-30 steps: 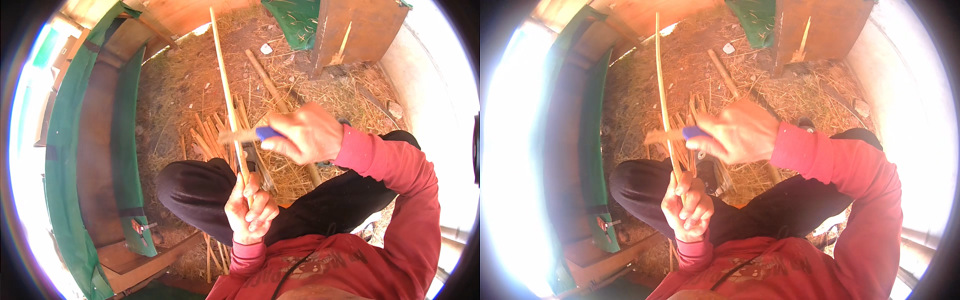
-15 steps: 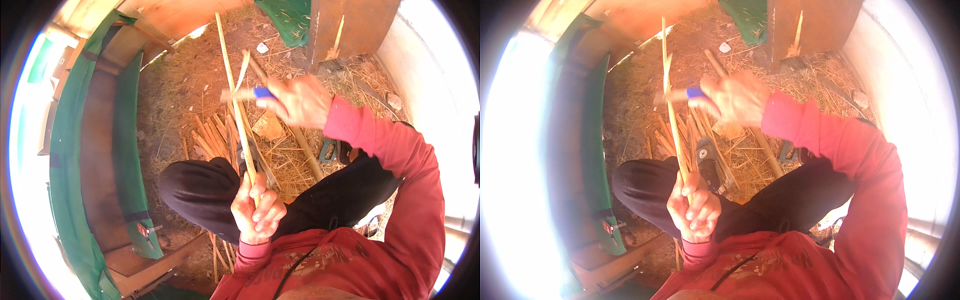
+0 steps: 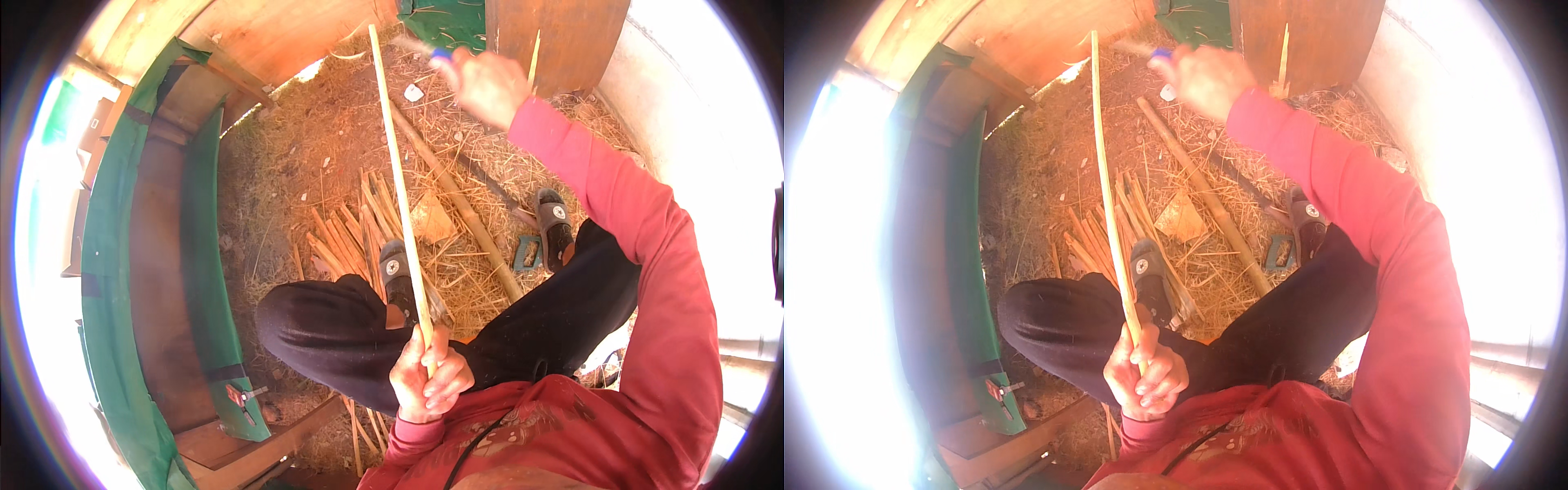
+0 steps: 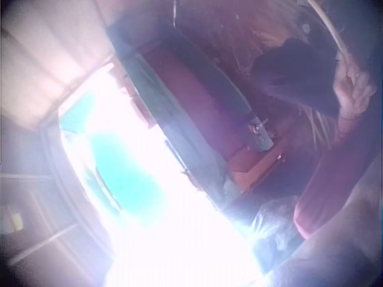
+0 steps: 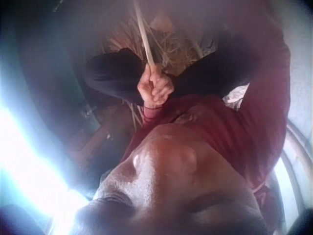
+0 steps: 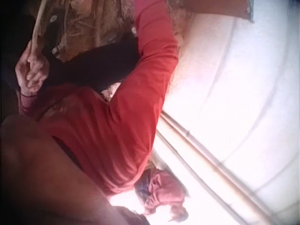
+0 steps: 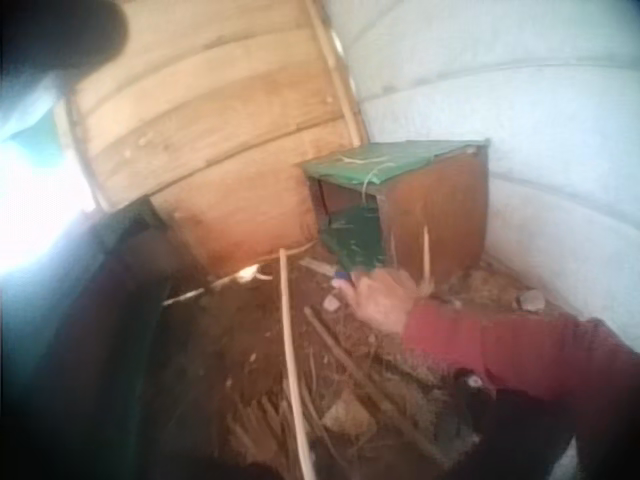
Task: The person sits on the ground and uses a small axe to sharpen a thin wooden stick. They hold the stick vertically in their left hand and repeatedly strike it with the axe in their right hand to create a pointed tip. The person rotates the stick occasionally to ensure even sharpening.
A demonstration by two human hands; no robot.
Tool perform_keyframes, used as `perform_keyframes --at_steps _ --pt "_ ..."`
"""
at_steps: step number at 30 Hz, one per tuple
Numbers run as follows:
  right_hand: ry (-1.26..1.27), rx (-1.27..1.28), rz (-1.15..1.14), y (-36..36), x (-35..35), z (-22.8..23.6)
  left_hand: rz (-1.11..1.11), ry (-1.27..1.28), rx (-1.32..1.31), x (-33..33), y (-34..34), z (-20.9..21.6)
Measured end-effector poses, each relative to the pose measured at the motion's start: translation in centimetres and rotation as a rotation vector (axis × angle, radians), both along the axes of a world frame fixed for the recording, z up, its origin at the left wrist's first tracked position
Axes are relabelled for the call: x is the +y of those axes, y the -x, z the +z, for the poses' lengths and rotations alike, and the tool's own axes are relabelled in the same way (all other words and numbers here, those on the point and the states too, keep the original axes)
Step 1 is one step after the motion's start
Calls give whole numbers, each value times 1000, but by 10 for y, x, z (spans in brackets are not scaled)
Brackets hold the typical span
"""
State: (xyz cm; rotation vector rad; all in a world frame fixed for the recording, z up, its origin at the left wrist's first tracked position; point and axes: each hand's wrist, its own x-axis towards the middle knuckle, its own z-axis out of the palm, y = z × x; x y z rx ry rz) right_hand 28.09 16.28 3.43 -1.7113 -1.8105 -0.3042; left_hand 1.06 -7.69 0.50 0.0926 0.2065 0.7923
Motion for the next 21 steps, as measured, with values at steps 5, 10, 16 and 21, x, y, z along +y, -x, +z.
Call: perform_keyframes --at_steps 5,10,16,21 --pt "72 92 -140 -40 13 7 36 87 -84 4 18 -14" --pt "486 7 107 -17 -15 7 48 37 45 26 21 -21" --pt "213 -6 450 28 -63 12 341 -316 660 33 6 -14" --pt "131 44 614 40 -87 17 334 -398 782 41 -5 -8"
